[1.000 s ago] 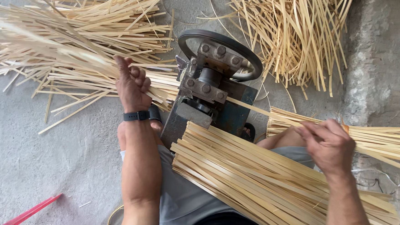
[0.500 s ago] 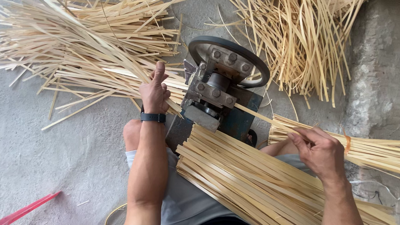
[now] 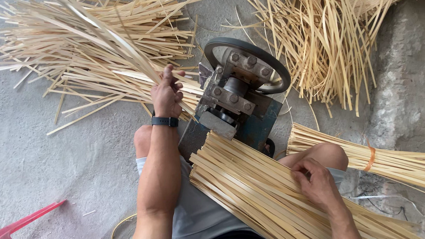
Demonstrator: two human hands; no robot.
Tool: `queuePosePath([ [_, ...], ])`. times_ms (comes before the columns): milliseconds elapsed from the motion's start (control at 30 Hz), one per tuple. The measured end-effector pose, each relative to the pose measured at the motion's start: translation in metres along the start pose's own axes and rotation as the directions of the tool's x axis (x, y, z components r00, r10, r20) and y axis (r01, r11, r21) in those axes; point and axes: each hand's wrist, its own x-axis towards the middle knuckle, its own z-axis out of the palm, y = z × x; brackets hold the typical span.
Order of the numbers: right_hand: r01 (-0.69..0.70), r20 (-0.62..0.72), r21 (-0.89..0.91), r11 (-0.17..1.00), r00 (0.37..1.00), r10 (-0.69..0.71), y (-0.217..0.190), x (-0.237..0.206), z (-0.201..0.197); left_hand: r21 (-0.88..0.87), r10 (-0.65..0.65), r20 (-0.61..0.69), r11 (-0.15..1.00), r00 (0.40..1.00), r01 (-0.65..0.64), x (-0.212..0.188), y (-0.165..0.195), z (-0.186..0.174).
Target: The person uses a bench grinder to split long bamboo strips into thinner strips. They feed the strips through the machine one by one, collecting the processed pieces in a pile on the floor.
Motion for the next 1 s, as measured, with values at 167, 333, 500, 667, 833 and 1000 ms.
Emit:
queuePosePath([
  [167, -0.021, 0.012, -0.100, 0.995, 1.000, 0.023, -0.006, -0.002, -0.008, -0.105, 0.205, -0.075, 0.972, 0.976, -0.212, 0.007, 0.013, -0.014],
  [333, 0.044, -0.032, -0.054, 0.998, 0.998, -0.045, 0.001, -0.001, -0.011, -0.403, 0.184, 0.093, 0.906, 0.979, -0.132, 0.012, 0.016, -0.024],
  [500, 0.166, -0.142, 0.026, 0.986, 0.977, -0.161, 0.034, -0.001, -0.016, -0.440, 0.187, 0.224, 0.895, 0.956, -0.072, 0.006, 0.018, -0.020],
  [667, 0.309, -0.280, 0.190, 0.932, 0.927, -0.250, 0.075, -0.003, -0.057, -0.318, 0.152, 0.150, 0.943, 0.977, -0.098, -0.006, 0.023, -0.009],
  [833, 0.299, -0.518, -0.085, 0.951, 0.802, -0.298, 0.065, -0.006, -0.089, -0.296, 0.048, 0.038, 0.955, 0.998, -0.035, -0.007, 0.029, -0.005],
  [1000, 0.143, -0.453, -0.332, 0.932, 0.843, -0.291, 0.015, 0.015, -0.083, -0.060, 0.051, 0.019, 0.997, 0.999, -0.050, -0.007, 0.025, -0.002],
])
